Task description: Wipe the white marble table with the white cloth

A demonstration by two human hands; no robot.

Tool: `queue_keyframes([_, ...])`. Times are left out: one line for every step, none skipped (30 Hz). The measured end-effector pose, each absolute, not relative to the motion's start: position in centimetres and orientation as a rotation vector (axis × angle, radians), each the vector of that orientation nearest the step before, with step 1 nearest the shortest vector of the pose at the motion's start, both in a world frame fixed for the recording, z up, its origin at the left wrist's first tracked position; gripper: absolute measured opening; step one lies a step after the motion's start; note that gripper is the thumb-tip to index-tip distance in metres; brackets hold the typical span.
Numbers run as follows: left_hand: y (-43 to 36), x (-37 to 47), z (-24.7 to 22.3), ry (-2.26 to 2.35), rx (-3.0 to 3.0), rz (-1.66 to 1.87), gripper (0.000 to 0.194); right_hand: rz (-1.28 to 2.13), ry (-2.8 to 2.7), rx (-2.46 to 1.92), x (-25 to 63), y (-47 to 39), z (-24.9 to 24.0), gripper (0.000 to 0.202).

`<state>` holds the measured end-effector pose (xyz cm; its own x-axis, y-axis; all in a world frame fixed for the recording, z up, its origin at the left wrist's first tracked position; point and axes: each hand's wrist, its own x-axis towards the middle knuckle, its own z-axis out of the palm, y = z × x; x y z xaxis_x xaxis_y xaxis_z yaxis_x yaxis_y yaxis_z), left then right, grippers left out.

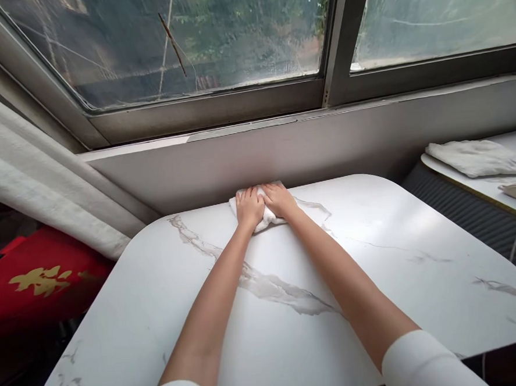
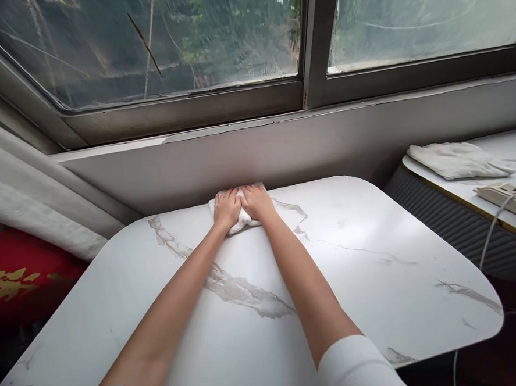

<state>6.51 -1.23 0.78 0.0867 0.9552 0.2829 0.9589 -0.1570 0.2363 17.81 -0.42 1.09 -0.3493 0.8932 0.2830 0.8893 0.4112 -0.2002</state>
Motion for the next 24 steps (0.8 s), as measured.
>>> queue_keyframes([-1.3,6.9,0.8,-2.048,-2.295,-0.583,0.045,0.014,-2.318,-1.541,18.1,-0.5,1.1,0.049])
queue_keyframes([-1.6,7.4,0.9,-2.066,-2.283,-0.578,0.045,0.014,-2.315,-1.542,18.4,-0.6,1.1,0.049])
queue_keyframes([-2.0,7.8,0.9,-2.084,-2.274,-0.572,0.046,0.017,-2.315,-1.542,18.7,-0.9,1.0,0.049])
queue_keyframes([-2.5,8.2,0.9,-2.101,-2.265,-0.567,0.047,0.022,-2.317,-1.540,19.0,-1.2,1.0,0.050])
queue_keyframes([-3.1,8.6,0.9,-2.117,-2.255,-0.562,0.048,0.027,-2.323,-1.538,19.4,-1.7,1.0,0.050])
queue_keyframes([-3.9,9.1,0.9,-2.129,-2.247,-0.558,0.049,0.031,-2.335,-1.535,19.9,-2.2,1.0,0.051])
queue_keyframes([-4.8,9.5,0.8,-2.135,-2.245,-0.554,0.050,0.032,-2.349,-1.535,20.4,-3.0,0.9,0.052])
queue_keyframes([-5.8,10.0,0.8,-2.134,-2.250,-0.552,0.050,0.029,-2.365,-1.535,21.0,-3.8,0.9,0.053])
queue_keyframes([-6.8,10.4,0.7,-2.125,-2.261,-0.548,0.051,0.021,-2.383,-1.536,21.6,-4.9,0.9,0.053])
queue_keyframes([-8.0,10.8,0.7,-2.107,-2.279,-0.542,0.051,0.009,-2.400,-1.537,22.3,-6.1,0.9,0.054])
queue_keyframes([-9.2,11.2,0.7,-2.079,-2.306,-0.531,0.052,-0.007,-2.414,-1.537,22.8,-7.4,0.9,0.054])
queue_keyframes([-10.5,11.4,0.7,-2.044,-2.341,-0.516,0.052,-0.024,-2.423,-1.537,23.4,-8.9,0.9,0.054])
queue_keyframes([-11.8,11.6,0.7,-2.006,-2.383,-0.499,0.053,-0.040,-2.432,-1.537,23.8,-10.5,0.9,0.054])
queue_keyframes([-13.2,11.7,0.8,-1.965,-2.429,-0.480,0.053,-0.057,-2.435,-1.544,24.1,-12.1,0.9,0.055])
queue_keyframes([-14.6,11.7,0.8,-1.926,-2.476,-0.462,0.054,-0.074,-2.429,-1.559,24.3,-13.9,0.9,0.055])
queue_keyframes([-16.0,11.7,0.9,-1.891,-2.522,-0.449,0.054,-0.091,-2.416,-1.581,24.4,-15.7,0.9,0.055])
queue_keyframes([-17.5,11.5,1.0,-1.861,-2.566,-0.441,0.054,-0.109,-2.402,-1.604,24.4,-17.6,0.8,0.055])
queue_keyframes([-19.1,11.4,1.1,-1.832,-2.609,-0.436,0.054,-0.127,-2.393,-1.621,24.4,-19.4,0.8,0.055])
queue_keyframes([-20.6,11.3,1.2,-1.807,-2.652,-0.436,0.054,-0.144,-2.389,-1.627,24.4,-21.2,0.7,0.055])
queue_keyframes([-22.2,11.2,1.3,-1.786,-2.696,-0.438,0.054,-0.161,-2.394,-1.620,24.5,-23.0,0.6,0.055])
queue_keyframes([-23.6,11.1,1.3,-1.771,-2.738,-0.444,0.054,-0.177,-2.404,-1.598,24.7,-24.6,0.5,0.055])
queue_keyframes([-25.0,11.0,1.4,-1.760,-2.780,-0.450,0.055,-0.193,-2.416,-1.568,25.0,-26.1,0.5,0.055])
queue_keyframes([-26.2,11.1,1.5,-1.754,-2.823,-0.458,0.055,-0.209,-2.429,-1.533,25.4,-27.3,0.4,0.057])
queue_keyframes([-27.2,11.2,1.6,-1.756,-2.866,-0.465,0.056,-0.221,-2.443,-1.496,25.9,-28.3,0.4,0.059])
